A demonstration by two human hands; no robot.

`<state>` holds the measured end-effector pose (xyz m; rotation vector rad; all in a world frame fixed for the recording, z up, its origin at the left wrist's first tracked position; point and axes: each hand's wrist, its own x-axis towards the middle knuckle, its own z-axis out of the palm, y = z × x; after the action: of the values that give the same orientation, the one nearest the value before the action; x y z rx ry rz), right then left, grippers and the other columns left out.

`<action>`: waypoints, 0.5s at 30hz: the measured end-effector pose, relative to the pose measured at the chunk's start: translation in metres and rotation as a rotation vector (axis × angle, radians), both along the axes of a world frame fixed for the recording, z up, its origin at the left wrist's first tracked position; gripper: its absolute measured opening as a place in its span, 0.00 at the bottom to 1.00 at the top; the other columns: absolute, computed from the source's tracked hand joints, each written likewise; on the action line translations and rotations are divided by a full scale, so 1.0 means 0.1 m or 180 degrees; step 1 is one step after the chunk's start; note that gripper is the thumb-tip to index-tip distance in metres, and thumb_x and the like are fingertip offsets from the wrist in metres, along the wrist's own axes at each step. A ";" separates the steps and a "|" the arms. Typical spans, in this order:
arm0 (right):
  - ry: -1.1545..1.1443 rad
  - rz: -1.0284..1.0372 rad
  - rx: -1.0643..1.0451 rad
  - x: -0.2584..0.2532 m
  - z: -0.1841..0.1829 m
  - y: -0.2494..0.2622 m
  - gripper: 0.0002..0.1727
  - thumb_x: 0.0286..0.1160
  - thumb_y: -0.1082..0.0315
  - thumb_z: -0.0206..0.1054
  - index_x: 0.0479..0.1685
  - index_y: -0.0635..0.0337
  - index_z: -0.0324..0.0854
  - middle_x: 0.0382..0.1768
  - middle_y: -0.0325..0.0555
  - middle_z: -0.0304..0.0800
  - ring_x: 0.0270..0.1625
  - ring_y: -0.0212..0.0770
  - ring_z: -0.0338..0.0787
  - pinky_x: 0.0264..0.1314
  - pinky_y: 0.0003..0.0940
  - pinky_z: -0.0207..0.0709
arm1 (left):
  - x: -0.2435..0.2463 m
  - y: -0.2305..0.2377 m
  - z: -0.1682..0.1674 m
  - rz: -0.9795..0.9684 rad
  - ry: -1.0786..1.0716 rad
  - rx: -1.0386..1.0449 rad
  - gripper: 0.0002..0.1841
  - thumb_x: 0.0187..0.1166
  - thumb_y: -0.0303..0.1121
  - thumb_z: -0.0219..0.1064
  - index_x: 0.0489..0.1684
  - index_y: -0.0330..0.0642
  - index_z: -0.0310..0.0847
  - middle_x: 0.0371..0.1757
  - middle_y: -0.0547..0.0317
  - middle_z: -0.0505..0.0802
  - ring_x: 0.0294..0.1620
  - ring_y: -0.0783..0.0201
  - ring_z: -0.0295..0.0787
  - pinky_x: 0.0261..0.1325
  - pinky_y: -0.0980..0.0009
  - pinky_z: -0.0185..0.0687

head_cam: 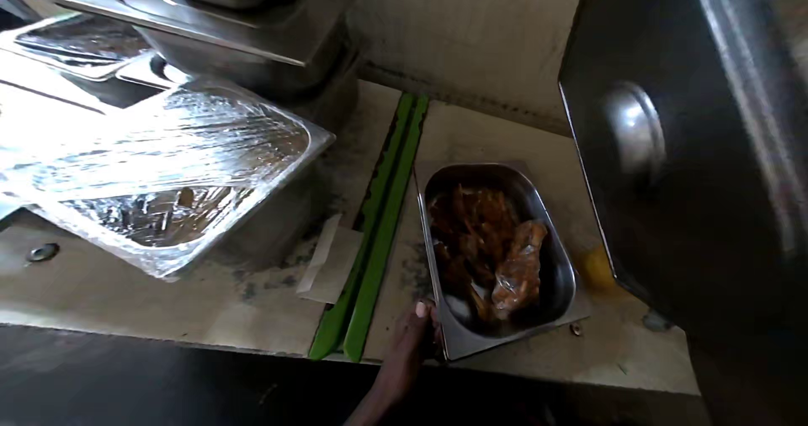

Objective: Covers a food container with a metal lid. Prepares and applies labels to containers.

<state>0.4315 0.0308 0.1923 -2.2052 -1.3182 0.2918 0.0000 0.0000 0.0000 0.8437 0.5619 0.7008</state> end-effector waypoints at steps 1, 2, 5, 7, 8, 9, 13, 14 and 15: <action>0.0184 0.0256 0.0331 -0.34 0.09 -0.07 0.18 0.89 0.62 0.58 0.67 0.65 0.77 0.54 0.54 0.87 0.51 0.34 0.88 0.54 0.30 0.84 | 0.00 -0.01 0.00 0.0023 0.0012 0.0004 0.30 0.80 0.69 0.55 0.43 0.48 0.78 0.26 0.69 0.85 0.25 0.73 0.84 0.30 0.73 0.86; 0.0482 0.0379 0.0464 -0.74 0.24 -0.12 0.13 0.84 0.63 0.63 0.56 0.61 0.83 0.41 0.45 0.90 0.38 0.29 0.89 0.38 0.27 0.85 | -0.01 -0.02 0.01 0.0026 0.0033 -0.0009 0.31 0.79 0.70 0.55 0.43 0.48 0.78 0.26 0.69 0.85 0.25 0.73 0.83 0.29 0.73 0.86; 0.1069 -0.0194 -0.0095 -1.71 0.74 -0.16 0.06 0.84 0.65 0.65 0.45 0.58 0.82 0.27 0.42 0.84 0.24 0.33 0.83 0.26 0.29 0.79 | -0.02 -0.04 0.03 0.0056 0.0013 -0.0052 0.29 0.80 0.68 0.57 0.44 0.48 0.78 0.26 0.70 0.85 0.24 0.73 0.84 0.28 0.73 0.86; 0.0649 -0.0226 -0.0302 -1.77 0.73 -0.13 0.05 0.83 0.64 0.65 0.45 0.55 0.80 0.28 0.37 0.80 0.24 0.26 0.80 0.27 0.23 0.75 | -0.02 -0.05 0.03 0.0076 -0.0032 -0.0046 0.28 0.81 0.67 0.57 0.44 0.49 0.78 0.26 0.71 0.84 0.23 0.74 0.83 0.28 0.74 0.85; 0.0449 -0.0135 -0.0295 -1.69 0.65 -0.11 0.06 0.83 0.63 0.66 0.44 0.55 0.80 0.28 0.38 0.80 0.24 0.27 0.79 0.27 0.25 0.75 | -0.03 -0.05 0.03 0.0073 -0.0063 -0.0062 0.27 0.81 0.66 0.57 0.44 0.49 0.78 0.25 0.71 0.84 0.22 0.74 0.83 0.27 0.73 0.85; 0.0328 -0.0039 -0.0279 -1.62 0.58 -0.09 0.08 0.82 0.62 0.66 0.45 0.58 0.82 0.28 0.42 0.82 0.25 0.33 0.79 0.29 0.33 0.75 | -0.03 -0.06 0.04 0.0066 -0.0098 -0.0094 0.27 0.81 0.66 0.57 0.44 0.49 0.78 0.24 0.71 0.83 0.21 0.74 0.83 0.27 0.73 0.86; -0.0077 0.0171 -0.0358 -1.37 0.47 0.04 0.11 0.82 0.61 0.68 0.45 0.60 0.86 0.41 0.51 0.87 0.40 0.47 0.86 0.42 0.55 0.79 | -0.06 -0.06 0.03 0.0028 -0.0193 -0.0103 0.27 0.82 0.66 0.56 0.44 0.49 0.78 0.25 0.69 0.84 0.22 0.72 0.83 0.28 0.71 0.88; -0.0131 0.0205 -0.0341 -1.35 0.47 0.05 0.11 0.81 0.61 0.68 0.45 0.60 0.88 0.46 0.51 0.88 0.43 0.47 0.87 0.45 0.56 0.80 | -0.06 -0.06 0.02 0.0022 -0.0190 -0.0074 0.27 0.83 0.66 0.55 0.44 0.49 0.78 0.26 0.68 0.84 0.22 0.71 0.84 0.28 0.71 0.88; -0.0182 0.0213 -0.0324 -1.34 0.45 0.05 0.11 0.81 0.60 0.68 0.45 0.59 0.89 0.49 0.52 0.87 0.46 0.47 0.87 0.47 0.56 0.81 | -0.07 -0.06 0.01 0.0026 -0.0199 -0.0052 0.27 0.83 0.66 0.55 0.44 0.49 0.79 0.26 0.67 0.84 0.22 0.71 0.84 0.28 0.71 0.88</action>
<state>0.2979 0.0363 0.2375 -2.2716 -1.4395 0.3299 -0.0068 -0.0059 0.0008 0.8022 0.5146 0.7267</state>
